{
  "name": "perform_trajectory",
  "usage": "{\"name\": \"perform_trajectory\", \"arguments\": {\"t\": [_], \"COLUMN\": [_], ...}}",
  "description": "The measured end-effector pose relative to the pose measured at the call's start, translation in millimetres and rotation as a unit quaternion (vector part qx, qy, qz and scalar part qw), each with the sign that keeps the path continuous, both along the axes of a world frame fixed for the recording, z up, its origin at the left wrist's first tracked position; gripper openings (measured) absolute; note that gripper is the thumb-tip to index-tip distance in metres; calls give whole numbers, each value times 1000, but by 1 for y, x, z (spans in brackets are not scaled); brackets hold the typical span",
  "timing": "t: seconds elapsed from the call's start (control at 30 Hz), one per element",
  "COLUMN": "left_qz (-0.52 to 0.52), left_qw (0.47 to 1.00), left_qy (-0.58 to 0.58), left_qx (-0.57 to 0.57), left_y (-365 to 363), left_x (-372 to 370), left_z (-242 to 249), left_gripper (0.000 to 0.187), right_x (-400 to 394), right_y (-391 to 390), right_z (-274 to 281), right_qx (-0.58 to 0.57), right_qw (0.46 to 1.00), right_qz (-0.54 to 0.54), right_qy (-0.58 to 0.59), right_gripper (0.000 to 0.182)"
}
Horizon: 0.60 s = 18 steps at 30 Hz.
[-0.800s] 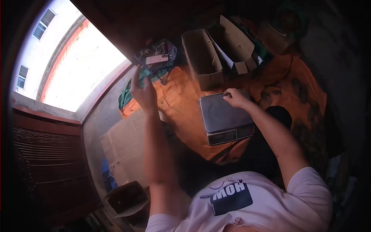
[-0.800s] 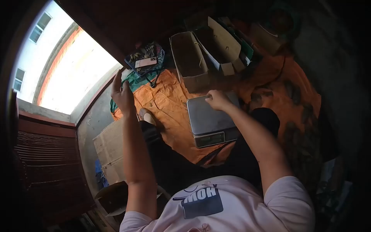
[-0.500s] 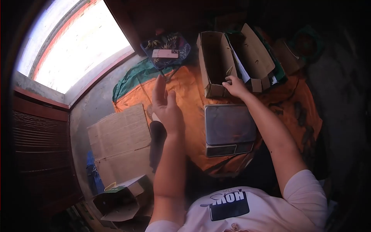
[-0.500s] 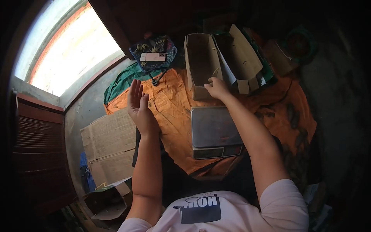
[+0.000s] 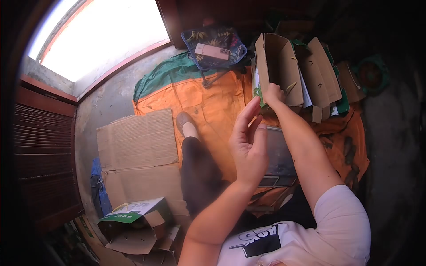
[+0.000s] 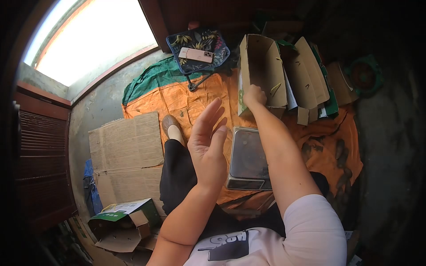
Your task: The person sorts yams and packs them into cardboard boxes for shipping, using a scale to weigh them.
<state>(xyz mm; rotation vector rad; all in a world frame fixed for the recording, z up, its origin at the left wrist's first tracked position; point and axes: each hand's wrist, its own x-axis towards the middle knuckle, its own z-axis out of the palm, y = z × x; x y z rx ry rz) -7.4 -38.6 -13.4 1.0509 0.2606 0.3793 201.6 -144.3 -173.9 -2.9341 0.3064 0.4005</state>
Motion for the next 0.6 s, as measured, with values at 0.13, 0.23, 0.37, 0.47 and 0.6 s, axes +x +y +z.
{"name": "perform_trajectory", "arguments": {"t": [0.13,0.23,0.37,0.47,0.6], "left_qz": [3,11,40,54,83], "left_qw": [1000,1000,999,998,996], "left_qy": [-13,-11,-25,-17,-24], "left_qx": [9,1,18,5,-10], "left_y": [4,7,11,15,20], "left_x": [-4,-4,0,1,2], "left_z": [-2,-3,-13,-11,-12], "left_gripper": [42,42,41,41,40], "right_x": [9,-3,-33,-77,-152], "right_y": [-12,-15,-41,-77,-143], "right_z": [36,87,139,168,207], "right_qx": [-27,-36,-28,-5,107], "right_qw": [998,995,981,966,943], "right_qz": [29,39,95,146,236], "right_qy": [-46,-80,-169,-214,-210], "right_gripper": [24,23,20,19,22]}}
